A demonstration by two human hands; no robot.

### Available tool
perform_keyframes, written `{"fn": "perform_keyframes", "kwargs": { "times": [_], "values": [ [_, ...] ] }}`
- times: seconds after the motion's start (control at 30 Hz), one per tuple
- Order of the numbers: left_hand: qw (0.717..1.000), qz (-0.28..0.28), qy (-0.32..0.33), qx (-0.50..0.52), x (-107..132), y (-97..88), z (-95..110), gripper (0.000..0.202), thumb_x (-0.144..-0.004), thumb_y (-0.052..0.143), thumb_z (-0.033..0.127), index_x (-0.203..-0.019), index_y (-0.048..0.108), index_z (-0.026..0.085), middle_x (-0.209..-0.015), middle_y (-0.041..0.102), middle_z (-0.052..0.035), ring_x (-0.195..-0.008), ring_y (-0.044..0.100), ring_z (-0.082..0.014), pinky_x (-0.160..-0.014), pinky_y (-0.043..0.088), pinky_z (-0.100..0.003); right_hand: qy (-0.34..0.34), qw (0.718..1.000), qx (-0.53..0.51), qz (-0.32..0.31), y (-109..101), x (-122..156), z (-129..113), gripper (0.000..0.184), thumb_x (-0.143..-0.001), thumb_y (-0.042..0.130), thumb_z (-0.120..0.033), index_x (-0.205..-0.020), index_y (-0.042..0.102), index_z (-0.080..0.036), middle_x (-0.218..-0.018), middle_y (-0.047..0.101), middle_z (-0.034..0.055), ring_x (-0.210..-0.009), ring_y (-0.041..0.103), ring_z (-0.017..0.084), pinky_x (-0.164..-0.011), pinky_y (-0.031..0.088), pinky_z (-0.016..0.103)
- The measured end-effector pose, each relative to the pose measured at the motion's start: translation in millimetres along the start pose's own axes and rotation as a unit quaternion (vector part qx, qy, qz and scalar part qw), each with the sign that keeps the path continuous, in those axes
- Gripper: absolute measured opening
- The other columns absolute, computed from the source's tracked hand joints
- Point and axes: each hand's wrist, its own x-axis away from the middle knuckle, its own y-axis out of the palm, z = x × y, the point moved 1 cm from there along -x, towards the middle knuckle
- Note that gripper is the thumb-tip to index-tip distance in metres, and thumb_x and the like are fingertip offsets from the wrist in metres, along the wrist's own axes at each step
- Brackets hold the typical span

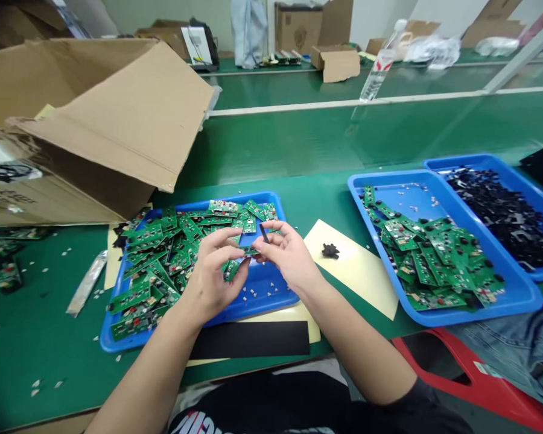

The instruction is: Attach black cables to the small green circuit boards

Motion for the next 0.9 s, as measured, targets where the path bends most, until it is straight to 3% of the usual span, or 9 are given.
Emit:
{"fn": "perform_keyframes", "kwargs": {
  "times": [0.1, 0.2, 0.3, 0.43, 0.5, 0.57, 0.63, 0.77, 0.9],
  "values": [
    [0.998, -0.014, -0.046, 0.046, -1, 1.5, 5, 0.037, -0.079, 0.065, 0.017, -0.108, 0.043, 0.020, -0.123, 0.048, -0.0152, -0.115, 0.051, -0.0250, -0.089, 0.052, -0.044, -0.079, 0.995, 0.010, 0.051, -3, 0, -3, 0.040, -0.065, 0.078, -0.023, -0.097, 0.053, -0.023, -0.075, 0.064, -0.0052, -0.066, 0.061, 0.008, -0.060, 0.052, 0.020],
    [0.975, 0.039, -0.150, 0.159, 0, 7.0, 9, 0.029, -0.080, 0.065, 0.023, -0.103, 0.046, 0.022, -0.120, 0.050, -0.0118, -0.119, 0.050, -0.0251, -0.085, 0.054, -0.040, -0.159, 0.982, 0.055, 0.081, -4, 3, -5, 0.035, -0.071, 0.072, -0.020, -0.100, 0.052, -0.026, -0.080, 0.063, -0.0043, -0.074, 0.061, 0.009, -0.067, 0.053, 0.022],
    [0.908, 0.120, -0.270, 0.296, 0, 13.9, 11, 0.033, -0.080, 0.065, 0.022, -0.108, 0.047, 0.024, -0.118, 0.054, -0.0091, -0.112, 0.057, -0.0205, -0.077, 0.057, -0.029, -0.230, 0.959, 0.127, 0.107, -1, 7, -5, 0.031, -0.075, 0.066, -0.018, -0.101, 0.050, -0.026, -0.083, 0.062, -0.0026, -0.078, 0.062, 0.011, -0.070, 0.054, 0.024],
    [0.797, 0.160, -0.429, 0.394, -3, 15.7, 9, 0.049, -0.076, 0.070, 0.026, -0.119, 0.046, 0.023, -0.105, 0.065, -0.0064, -0.094, 0.066, -0.0168, -0.075, 0.058, -0.026, -0.268, 0.942, 0.171, 0.109, 5, 12, -2, 0.029, -0.078, 0.063, -0.019, -0.103, 0.048, -0.026, -0.087, 0.062, -0.0003, -0.084, 0.063, 0.013, -0.075, 0.056, 0.027],
    [0.741, 0.185, -0.488, 0.423, -5, 13.1, 6, 0.042, -0.074, 0.072, 0.030, -0.110, 0.053, 0.021, -0.091, 0.067, -0.0024, -0.080, 0.067, -0.0135, -0.070, 0.058, -0.025, -0.263, 0.943, 0.181, 0.091, 6, 14, -2, 0.027, -0.081, 0.060, -0.021, -0.104, 0.048, -0.026, -0.088, 0.063, 0.0006, -0.085, 0.064, 0.014, -0.076, 0.057, 0.029],
    [0.706, 0.208, -0.520, 0.435, -7, 9.6, 3, 0.035, -0.069, 0.075, 0.031, -0.098, 0.059, 0.020, -0.076, 0.065, 0.0024, -0.067, 0.065, -0.0101, -0.063, 0.057, -0.022, -0.261, 0.946, 0.182, 0.067, 5, 15, -4, 0.021, -0.084, 0.056, -0.023, -0.104, 0.050, -0.027, -0.087, 0.063, 0.0009, -0.084, 0.065, 0.015, -0.076, 0.057, 0.031],
    [0.694, 0.225, -0.532, 0.430, -8, 6.0, 0, 0.031, -0.066, 0.077, 0.030, -0.090, 0.062, 0.018, -0.066, 0.062, 0.0047, -0.059, 0.061, -0.0082, -0.058, 0.055, -0.020, -0.269, 0.945, 0.182, 0.050, 2, 15, -6, 0.017, -0.087, 0.053, -0.024, -0.104, 0.054, -0.027, -0.091, 0.063, 0.0021, -0.086, 0.065, 0.015, -0.076, 0.057, 0.032],
    [0.700, 0.236, -0.528, 0.418, -10, 0.2, -3, 0.025, -0.067, 0.074, 0.026, -0.091, 0.067, 0.018, -0.068, 0.064, 0.0025, -0.049, 0.054, -0.0052, -0.045, 0.047, -0.016, -0.295, 0.923, 0.236, 0.066, -5, 13, -10, 0.010, -0.085, 0.057, -0.025, -0.092, 0.064, -0.025, -0.107, 0.059, 0.0056, -0.100, 0.061, 0.018, -0.077, 0.056, 0.032],
    [0.689, 0.143, -0.536, 0.467, -10, 1.7, 0, 0.023, -0.070, 0.071, 0.027, -0.090, 0.069, 0.017, -0.081, 0.070, -0.0035, -0.047, 0.048, -0.0044, -0.037, 0.039, -0.014, -0.270, 0.925, 0.265, 0.040, -7, 13, -9, 0.008, -0.084, 0.059, -0.023, -0.087, 0.066, -0.023, -0.089, 0.064, 0.0028, -0.088, 0.062, 0.016, -0.078, 0.054, 0.031]
  ]
}}
